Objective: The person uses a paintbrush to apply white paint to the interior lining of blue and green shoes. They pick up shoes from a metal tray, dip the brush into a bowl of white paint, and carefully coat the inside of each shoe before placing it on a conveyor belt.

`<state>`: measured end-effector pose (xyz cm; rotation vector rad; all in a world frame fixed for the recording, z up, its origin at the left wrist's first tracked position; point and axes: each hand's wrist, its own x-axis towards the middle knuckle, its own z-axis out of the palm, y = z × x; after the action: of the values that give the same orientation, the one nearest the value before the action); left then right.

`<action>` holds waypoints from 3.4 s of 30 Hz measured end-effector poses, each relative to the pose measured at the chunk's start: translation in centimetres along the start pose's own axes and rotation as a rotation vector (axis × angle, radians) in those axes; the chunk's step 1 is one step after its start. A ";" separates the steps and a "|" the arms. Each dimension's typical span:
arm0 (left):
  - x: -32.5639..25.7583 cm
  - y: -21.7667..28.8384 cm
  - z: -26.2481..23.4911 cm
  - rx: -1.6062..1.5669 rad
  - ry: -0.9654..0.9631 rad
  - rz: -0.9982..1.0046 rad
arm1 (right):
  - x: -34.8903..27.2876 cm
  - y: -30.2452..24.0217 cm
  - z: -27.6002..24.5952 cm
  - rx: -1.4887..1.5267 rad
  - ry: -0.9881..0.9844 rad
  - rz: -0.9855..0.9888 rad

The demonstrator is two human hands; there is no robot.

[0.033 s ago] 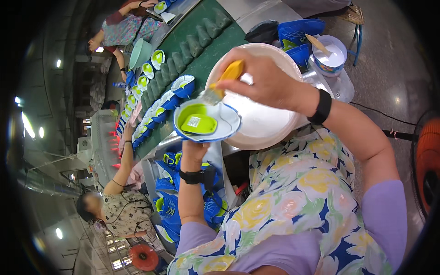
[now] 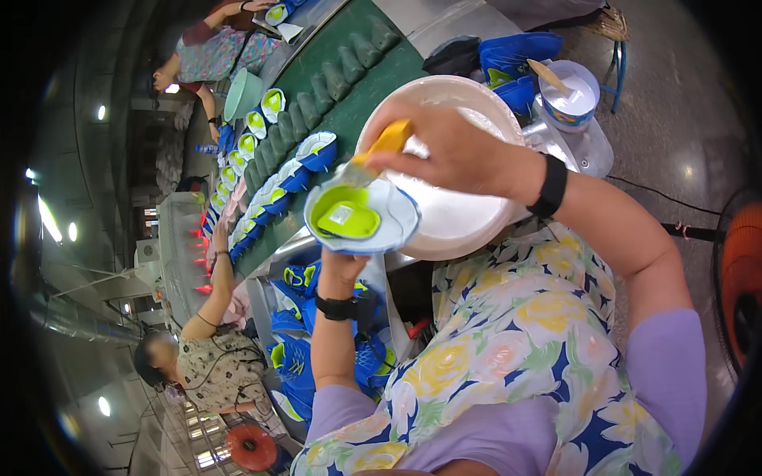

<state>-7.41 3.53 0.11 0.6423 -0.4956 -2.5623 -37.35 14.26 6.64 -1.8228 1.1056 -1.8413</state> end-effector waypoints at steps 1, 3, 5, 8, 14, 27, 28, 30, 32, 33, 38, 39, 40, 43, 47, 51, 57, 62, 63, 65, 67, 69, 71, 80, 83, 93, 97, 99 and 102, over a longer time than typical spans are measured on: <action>0.3 -1.8 1.8 0.026 0.128 0.048 | 0.2 -0.7 0.4 0.031 -0.108 0.003; 0.4 -3.3 1.7 -0.073 0.064 -0.043 | 0.8 -0.5 1.5 -0.027 -0.238 -0.150; 0.4 -3.9 1.8 -0.070 0.033 -0.037 | 1.2 -0.6 1.7 -0.096 -0.282 -0.145; 0.1 -3.8 1.4 0.000 0.038 0.041 | 1.5 -0.2 0.7 -0.242 -0.365 0.024; 0.8 -2.9 1.5 0.110 -0.047 0.108 | 1.5 -0.4 -2.6 -0.281 -0.319 0.190; 2.2 -0.2 0.2 0.370 0.082 0.452 | 0.8 0.7 -3.8 -0.233 -0.381 0.185; 2.5 0.6 -0.4 0.364 0.136 0.447 | 0.4 1.0 -3.8 -0.230 -0.336 0.191; 2.7 2.3 -2.1 0.510 0.150 0.495 | -0.6 1.8 -4.0 -0.222 -0.222 0.215; 4.2 4.2 -2.4 0.825 0.247 0.685 | -2.1 2.5 -3.7 -0.191 -0.042 0.231; 4.9 6.2 -2.9 0.434 0.235 0.544 | -2.9 2.8 -3.5 -0.169 0.047 0.237; 11.1 10.3 -8.1 0.588 0.583 0.561 | -7.1 2.5 -2.8 -0.169 -0.024 0.462; 13.0 10.8 -9.0 0.578 0.564 0.556 | -7.7 2.5 -2.7 -0.165 -0.038 0.503; 14.8 11.2 -9.5 0.568 0.548 0.554 | -8.3 2.6 -2.6 -0.174 -0.028 0.516; 18.8 13.1 -12.4 0.622 0.642 0.471 | -9.6 3.7 -1.7 -0.188 0.005 0.492; 18.1 13.5 -12.4 0.866 0.909 0.350 | -10.0 4.7 -1.5 -0.184 0.031 0.405; 9.0 13.1 -7.2 1.205 0.786 0.560 | -11.8 4.9 -1.9 -0.056 0.152 0.513; -8.0 9.4 -7.8 2.059 0.720 0.331 | -10.9 5.1 -1.3 0.077 0.194 0.588; -11.7 2.1 -12.4 2.419 0.950 0.206 | -10.3 5.9 -0.7 0.147 0.298 0.631; -12.4 1.5 -13.6 2.399 0.936 0.151 | -10.3 6.5 -0.7 0.230 0.304 0.597; -12.9 1.1 -13.5 2.285 0.903 0.019 | -8.8 6.4 -1.5 0.277 0.253 0.706; -11.3 -0.6 -8.2 2.632 1.079 0.009 | -6.4 5.6 -2.8 0.373 0.319 0.701; -12.3 0.2 -9.2 2.517 1.044 -0.052 | -2.7 3.9 -4.5 0.320 0.328 0.628; -12.9 0.3 -10.1 2.497 0.927 -0.227 | 0.5 3.4 -5.7 0.238 0.262 0.506; -13.9 1.3 -7.6 2.236 0.648 0.012 | -1.1 3.5 -2.8 0.240 0.088 0.632; -10.3 1.8 -0.5 2.322 0.812 0.235 | -2.7 4.2 -2.0 0.107 -0.065 0.625; -7.4 0.4 -6.0 2.320 0.550 0.495 | -3.8 3.4 2.5 -0.231 -0.781 0.454; -7.8 3.5 -3.5 1.826 0.695 0.689 | -4.3 4.4 0.4 -0.318 -0.751 0.421; -8.4 4.9 -3.0 1.500 0.610 0.646 | -3.7 5.0 -1.3 -0.244 -0.532 0.444; -7.8 5.1 -2.3 0.849 0.496 0.439 | -1.7 4.3 -3.6 -0.178 -0.288 0.491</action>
<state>1.62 2.65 3.19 1.2330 -1.3698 -1.6249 -41.82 13.75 2.84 -1.6442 1.4753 -1.1963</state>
